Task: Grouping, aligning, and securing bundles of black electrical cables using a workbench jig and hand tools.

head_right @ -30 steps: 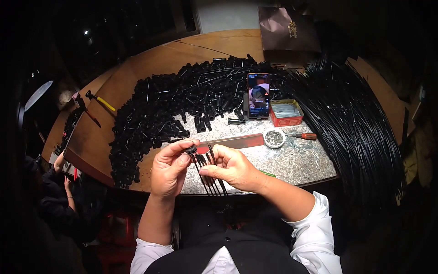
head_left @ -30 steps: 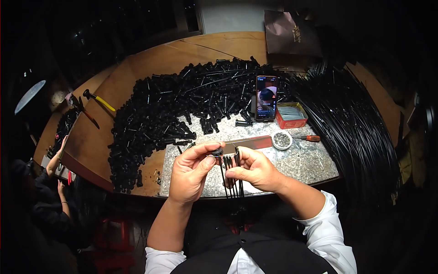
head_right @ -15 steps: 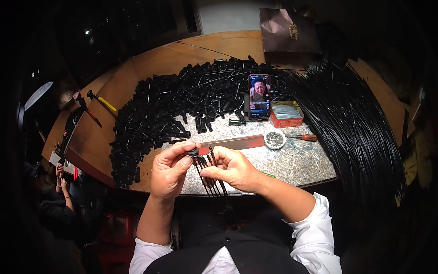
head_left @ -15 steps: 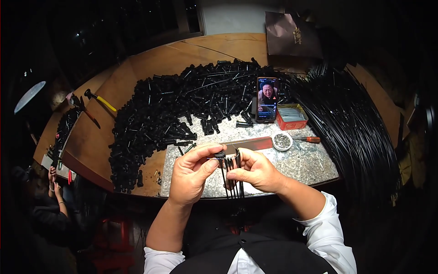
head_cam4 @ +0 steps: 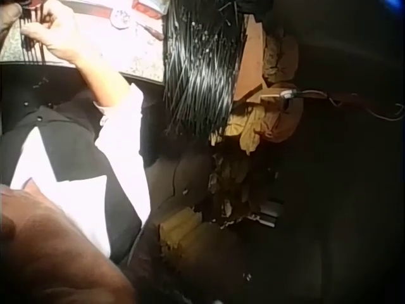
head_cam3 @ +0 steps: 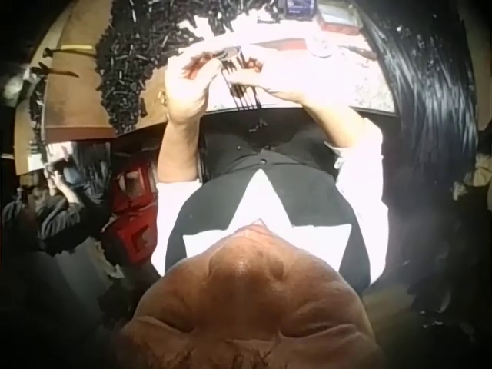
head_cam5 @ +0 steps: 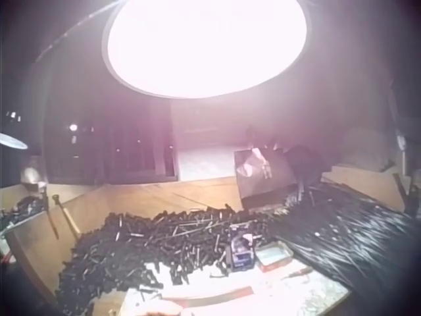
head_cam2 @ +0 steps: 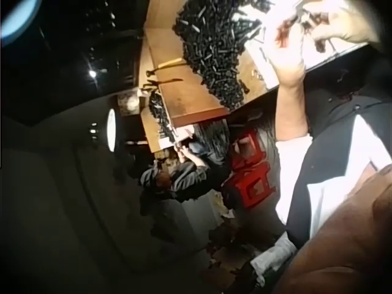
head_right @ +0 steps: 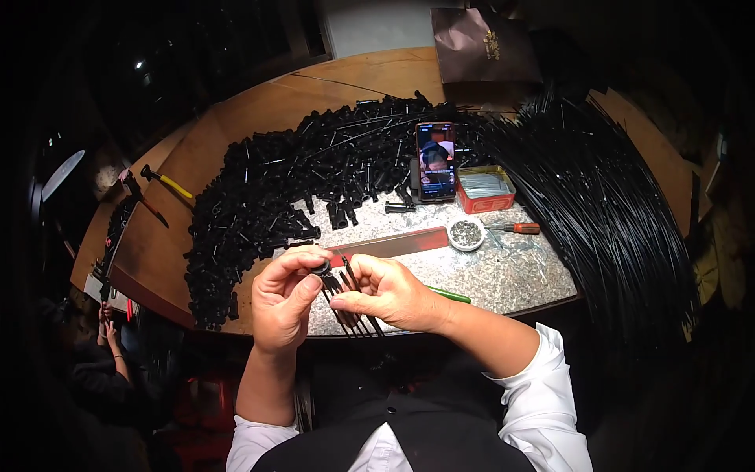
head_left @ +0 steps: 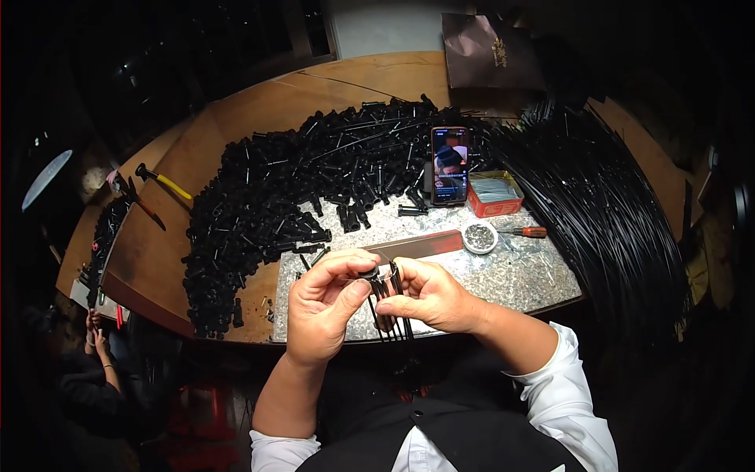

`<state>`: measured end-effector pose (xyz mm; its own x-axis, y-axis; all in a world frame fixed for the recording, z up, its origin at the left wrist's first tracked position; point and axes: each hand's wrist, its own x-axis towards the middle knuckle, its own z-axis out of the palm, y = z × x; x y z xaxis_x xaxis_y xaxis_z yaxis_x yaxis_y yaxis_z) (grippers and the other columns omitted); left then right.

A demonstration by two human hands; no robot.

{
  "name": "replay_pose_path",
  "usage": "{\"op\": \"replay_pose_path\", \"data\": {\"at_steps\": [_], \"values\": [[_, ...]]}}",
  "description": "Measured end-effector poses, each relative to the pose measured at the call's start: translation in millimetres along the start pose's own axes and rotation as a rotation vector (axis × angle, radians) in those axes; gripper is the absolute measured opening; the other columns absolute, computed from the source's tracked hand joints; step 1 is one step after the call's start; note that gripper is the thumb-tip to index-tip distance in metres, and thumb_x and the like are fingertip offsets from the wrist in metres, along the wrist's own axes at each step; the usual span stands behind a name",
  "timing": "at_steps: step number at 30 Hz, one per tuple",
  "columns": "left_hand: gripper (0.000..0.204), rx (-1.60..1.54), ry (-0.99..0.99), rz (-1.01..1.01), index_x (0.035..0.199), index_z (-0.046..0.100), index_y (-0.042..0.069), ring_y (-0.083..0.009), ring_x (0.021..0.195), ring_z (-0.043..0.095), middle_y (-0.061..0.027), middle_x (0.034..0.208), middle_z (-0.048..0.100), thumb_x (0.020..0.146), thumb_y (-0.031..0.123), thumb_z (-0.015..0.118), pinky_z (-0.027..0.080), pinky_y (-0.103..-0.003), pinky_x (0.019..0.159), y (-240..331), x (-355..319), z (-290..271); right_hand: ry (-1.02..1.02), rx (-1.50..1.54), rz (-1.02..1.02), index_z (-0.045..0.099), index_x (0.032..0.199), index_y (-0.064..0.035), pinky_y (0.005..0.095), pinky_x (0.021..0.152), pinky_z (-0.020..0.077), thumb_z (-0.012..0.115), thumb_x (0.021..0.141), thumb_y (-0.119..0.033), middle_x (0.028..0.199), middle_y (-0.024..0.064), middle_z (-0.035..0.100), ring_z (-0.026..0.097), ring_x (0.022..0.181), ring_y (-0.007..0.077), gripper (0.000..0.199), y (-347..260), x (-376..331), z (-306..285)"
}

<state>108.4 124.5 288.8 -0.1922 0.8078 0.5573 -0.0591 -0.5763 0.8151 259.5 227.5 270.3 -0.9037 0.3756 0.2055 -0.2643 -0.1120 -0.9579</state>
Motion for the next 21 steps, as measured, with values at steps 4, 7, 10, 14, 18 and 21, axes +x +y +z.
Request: {"op": "replay_pose_path", "data": {"at_steps": [4, 7, 10, 14, 18, 21], "values": [[0.019, -0.025, -0.026, 0.01, 0.106, 0.06, -0.004, -0.0186, 0.104, 0.057, -0.0145, 0.111, 0.059, 0.087, -0.002, 0.06, 0.045, -0.031, 0.093, -0.9, 0.6, 0.4, -0.025, -0.049, -0.05, 0.05, 0.092, -0.0017, 0.0229, 0.064, 0.0489, 0.063, 0.09, -0.009, 0.081, 0.0029, 0.059, 0.058, 0.073, 0.0073, 0.015, -3.1, -1.3, 1.9], [0.018, -0.096, -0.009, -0.017, 0.106, 0.06, -0.003, -0.0187, 0.104, 0.057, -0.0155, 0.112, 0.059, 0.087, -0.002, 0.059, 0.044, -0.032, 0.093, -3.9, 0.4, 0.6, -0.05, -0.02, -0.052, 0.05, 0.095, -0.001, 0.0241, 0.066, 0.0493, 0.059, 0.092, -0.009, 0.082, 0.0037, 0.059, 0.058, 0.074, 0.0082, 0.012, -4.9, -2.2, 4.3], [0.017, -0.201, -0.025, -0.028, 0.104, 0.061, -0.003, -0.0194, 0.104, 0.057, -0.0162, 0.111, 0.059, 0.088, -0.002, 0.059, 0.044, -0.033, 0.094, -6.3, -0.7, -1.4, -0.077, 0.009, -0.051, 0.05, 0.097, -0.0006, 0.0252, 0.068, 0.0493, 0.056, 0.094, -0.009, 0.082, 0.0042, 0.059, 0.058, 0.075, 0.0091, 0.011, -5.4, -1.8, 4.5], [0.016, -0.203, -0.04, -0.031, 0.103, 0.061, -0.003, -0.0199, 0.104, 0.057, -0.0167, 0.112, 0.059, 0.087, -0.002, 0.059, 0.044, -0.033, 0.094, -7.2, -1.1, -4.3, -0.108, 0.021, -0.065, 0.05, 0.095, -0.0005, 0.0259, 0.07, 0.0492, 0.056, 0.094, -0.01, 0.081, 0.0047, 0.059, 0.058, 0.075, 0.01, 0.011, -2.5, 0.3, 2.6], [0.015, -0.152, 0.021, -0.042, 0.101, 0.063, 0.0, -0.0225, 0.104, 0.057, -0.0168, 0.108, 0.061, 0.087, 0.003, 0.061, 0.044, -0.035, 0.094, -6.1, -1.1, 0.0, -0.128, -0.065, -0.056, 0.05, 0.093, -0.0012, 0.0258, 0.069, 0.0492, 0.056, 0.094, -0.011, 0.081, 0.0047, 0.059, 0.058, 0.074, 0.0101, 0.011, -4.8, 1.5, 0.2], [0.015, -0.138, 0.05, -0.06, 0.101, 0.064, 0.0, -0.0224, 0.104, 0.057, -0.0163, 0.109, 0.061, 0.087, 0.002, 0.061, 0.044, -0.035, 0.094, -6.5, -1.5, -0.8, -0.108, -0.015, -0.022, 0.05, 0.091, -0.0018, 0.0259, 0.068, 0.0489, 0.056, 0.094, -0.012, 0.08, 0.0047, 0.059, 0.058, 0.073, 0.0102, 0.013, -2.6, 3.6, 0.2]]}}
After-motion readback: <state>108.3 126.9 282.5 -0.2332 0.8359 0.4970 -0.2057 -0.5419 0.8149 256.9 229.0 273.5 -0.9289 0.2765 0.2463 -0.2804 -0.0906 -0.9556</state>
